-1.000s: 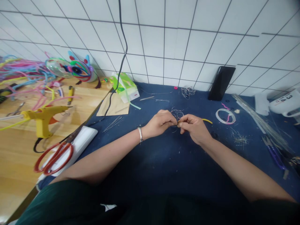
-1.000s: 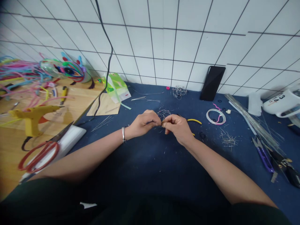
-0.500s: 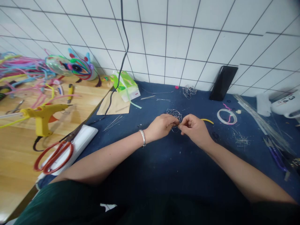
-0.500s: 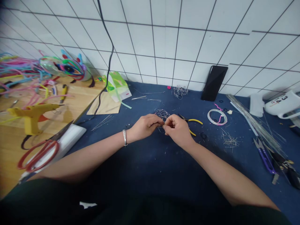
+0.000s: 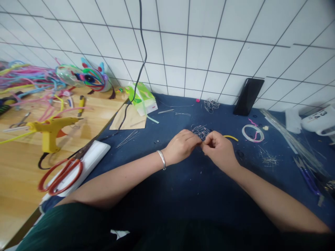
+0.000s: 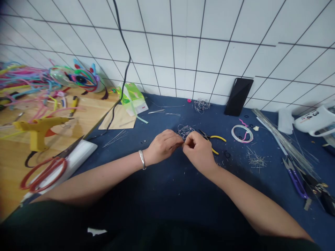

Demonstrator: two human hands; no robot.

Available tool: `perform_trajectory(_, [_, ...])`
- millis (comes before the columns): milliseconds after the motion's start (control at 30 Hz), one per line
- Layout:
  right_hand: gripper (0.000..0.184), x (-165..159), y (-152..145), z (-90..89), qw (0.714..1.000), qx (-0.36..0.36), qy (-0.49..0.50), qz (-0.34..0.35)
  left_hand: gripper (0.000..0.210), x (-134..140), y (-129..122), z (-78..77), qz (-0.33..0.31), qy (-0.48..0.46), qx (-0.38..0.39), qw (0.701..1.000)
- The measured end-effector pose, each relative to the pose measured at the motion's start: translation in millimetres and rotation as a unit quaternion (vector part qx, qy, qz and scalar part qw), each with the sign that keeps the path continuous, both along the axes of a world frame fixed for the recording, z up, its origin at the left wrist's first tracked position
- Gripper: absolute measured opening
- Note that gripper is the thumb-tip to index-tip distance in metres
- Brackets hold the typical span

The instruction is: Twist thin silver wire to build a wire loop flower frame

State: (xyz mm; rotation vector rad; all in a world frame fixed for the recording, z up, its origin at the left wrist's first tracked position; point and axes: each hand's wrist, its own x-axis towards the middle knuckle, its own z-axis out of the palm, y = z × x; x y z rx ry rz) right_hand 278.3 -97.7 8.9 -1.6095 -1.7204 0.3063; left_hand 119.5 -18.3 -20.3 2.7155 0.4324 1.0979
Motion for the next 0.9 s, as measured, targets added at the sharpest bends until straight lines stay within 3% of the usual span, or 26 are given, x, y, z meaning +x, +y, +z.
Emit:
perform_trajectory(100, [0.015, -1.7, -3.4, -1.5, 0.985, 0.085, -0.146, 0.032, 0.016, 0.4, 0.1, -0.4, -0.009, -0.007, 0.009, 1.000])
perform_trajectory(200, [0.019, -5.8, -8.2, -3.5, 0.923, 0.196, -0.323, 0.070, 0.017, 1.4, 1.3, -1.8, -0.025, -0.018, 0.005, 1.000])
perform_trajectory(300, [0.021, -9.3, -12.5, -4.0, 0.890, 0.240, -0.380, 0.078, 0.015, 2.2, 3.1, -3.6, -0.041, -0.029, -0.021, 0.999])
perform_trajectory(367, [0.019, -9.1, -13.5, -3.4, 0.897, 0.243, -0.354, 0.100, 0.015, 1.4, 4.7, -4.1, -0.053, -0.044, -0.052, 0.996])
perform_trajectory(467, [0.013, -3.0, -10.0, -0.1, 0.935, 0.215, -0.250, 0.131, 0.015, -2.8, 7.7, -3.3, -0.068, -0.074, -0.108, 0.989])
perform_trajectory(567, [0.011, 7.4, -1.4, 6.4, 0.962, 0.191, -0.166, 0.101, 0.015, -8.2, 10.4, -2.1, -0.072, -0.093, -0.160, 0.980])
perform_trajectory(900, [0.016, 20.0, 8.6, 4.8, 0.947, 0.169, -0.220, 0.161, 0.014, -8.8, 10.0, -0.9, -0.112, -0.093, -0.210, 0.967])
